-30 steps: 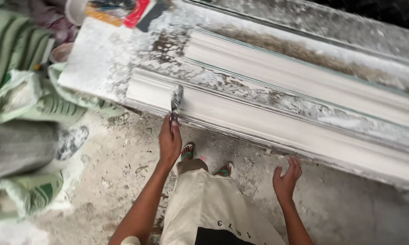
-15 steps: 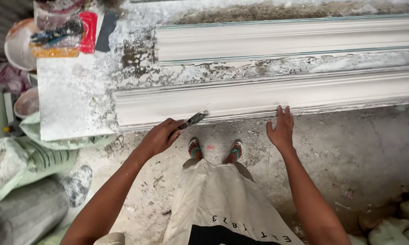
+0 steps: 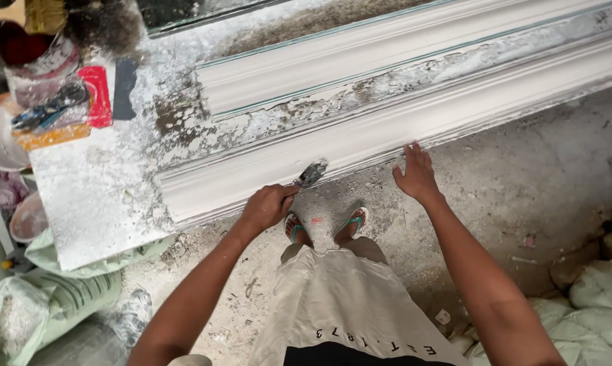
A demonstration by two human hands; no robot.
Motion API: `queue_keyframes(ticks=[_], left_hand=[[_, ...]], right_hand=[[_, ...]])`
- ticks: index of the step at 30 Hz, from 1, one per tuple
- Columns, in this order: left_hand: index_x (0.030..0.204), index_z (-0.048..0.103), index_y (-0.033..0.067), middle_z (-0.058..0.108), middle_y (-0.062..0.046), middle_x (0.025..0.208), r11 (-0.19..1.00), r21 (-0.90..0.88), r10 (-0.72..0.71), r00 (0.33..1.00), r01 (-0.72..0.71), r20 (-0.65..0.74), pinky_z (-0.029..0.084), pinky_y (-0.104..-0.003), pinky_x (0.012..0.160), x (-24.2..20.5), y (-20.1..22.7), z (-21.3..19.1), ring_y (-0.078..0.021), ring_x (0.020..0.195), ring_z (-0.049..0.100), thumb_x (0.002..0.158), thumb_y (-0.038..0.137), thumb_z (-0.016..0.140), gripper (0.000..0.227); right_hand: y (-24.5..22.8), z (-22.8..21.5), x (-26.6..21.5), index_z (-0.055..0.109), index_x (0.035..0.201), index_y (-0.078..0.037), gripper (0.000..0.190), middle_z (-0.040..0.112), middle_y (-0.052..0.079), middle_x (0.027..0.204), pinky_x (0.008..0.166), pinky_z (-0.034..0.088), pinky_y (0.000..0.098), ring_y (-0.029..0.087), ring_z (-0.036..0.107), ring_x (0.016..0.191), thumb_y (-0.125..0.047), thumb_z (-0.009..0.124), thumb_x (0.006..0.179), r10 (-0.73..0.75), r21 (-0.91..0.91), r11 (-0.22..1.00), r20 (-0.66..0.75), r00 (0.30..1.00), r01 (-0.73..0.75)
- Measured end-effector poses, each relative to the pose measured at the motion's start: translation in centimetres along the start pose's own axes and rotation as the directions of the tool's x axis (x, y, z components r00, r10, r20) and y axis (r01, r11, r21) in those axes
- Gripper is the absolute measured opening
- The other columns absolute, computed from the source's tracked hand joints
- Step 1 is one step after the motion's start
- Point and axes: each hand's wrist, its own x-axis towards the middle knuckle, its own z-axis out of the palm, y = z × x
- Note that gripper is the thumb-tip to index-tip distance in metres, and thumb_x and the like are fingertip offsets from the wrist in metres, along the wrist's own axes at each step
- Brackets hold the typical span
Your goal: The person uses a scraper to remove paint or residue from a long, white, grooved molding piece. They repeatedly scrape along the length of the molding, moving back and forth to clear the surface.
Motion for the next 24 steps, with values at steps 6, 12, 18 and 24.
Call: queue_keyframes(ticks=[6, 12, 18, 24], left_hand=[[0.123, 0.074, 0.0189, 0.075, -0.018, 0.104, 1.000, -0.023, -0.015, 1.000, 0.015, 0.018, 0.057, -0.051, 0.080, 5.5, 4.5, 3.0, -0.0387, 0.089, 0.071, 0.097, 0.021, 0.060, 0.030], [0.122, 0.074, 0.0214, 0.075, -0.017, 0.100, 0.999, -0.003, 0.052, 0.998, -0.052, -0.026, 0.056, -0.053, 0.078, 12.3, 8.6, 7.3, -0.0406, 0.089, 0.070, 0.095, 0.022, 0.061, 0.030], [0.121, 0.075, 0.0261, 0.075, -0.017, 0.096, 0.999, 0.008, 0.038, 0.999, -0.038, 0.007, 0.057, -0.054, 0.076, 19.1, 15.1, 10.4, -0.0407, 0.086, 0.071, 0.095, 0.023, 0.061, 0.030], [0.120, 0.076, 0.0245, 0.074, -0.019, 0.094, 0.997, 0.072, 0.040, 0.999, -0.040, 0.003, 0.057, -0.054, 0.076, 26.6, 20.2, 15.0, -0.0423, 0.085, 0.071, 0.095, 0.027, 0.063, 0.028]], right_hand=[[0.1, -1.3, -0.6, 0.021, 0.163, -0.004, 0.081, 0.020, 0.014, 0.170, 0.129, 0.012, 0.0479, 0.041, 0.011, 0.157, -0.038, 0.056, 0.097, -0.021, 0.053, 0.998, 0.014, 1.000, 0.020], [0.0, -2.3, -2.3, 0.023, 0.161, -0.003, 0.078, 0.017, 0.023, 0.169, 0.128, 0.014, 0.0471, 0.041, 0.011, 0.157, -0.032, 0.059, 0.098, 0.102, 0.150, 0.984, -0.025, 0.994, -0.097], [5.6, 1.7, 0.0, 0.016, 0.160, 0.001, 0.085, 0.019, 0.024, 0.168, 0.126, 0.018, 0.0441, 0.039, 0.016, 0.156, -0.034, 0.061, 0.097, 0.249, 0.509, 0.831, 0.020, 0.968, -0.225], [11.2, -2.0, 1.7, 0.015, 0.161, -0.004, 0.085, 0.019, 0.020, 0.168, 0.123, 0.023, 0.0417, 0.034, 0.020, 0.155, -0.039, 0.058, 0.096, 0.259, 0.703, 0.647, 0.162, 0.952, -0.295]])
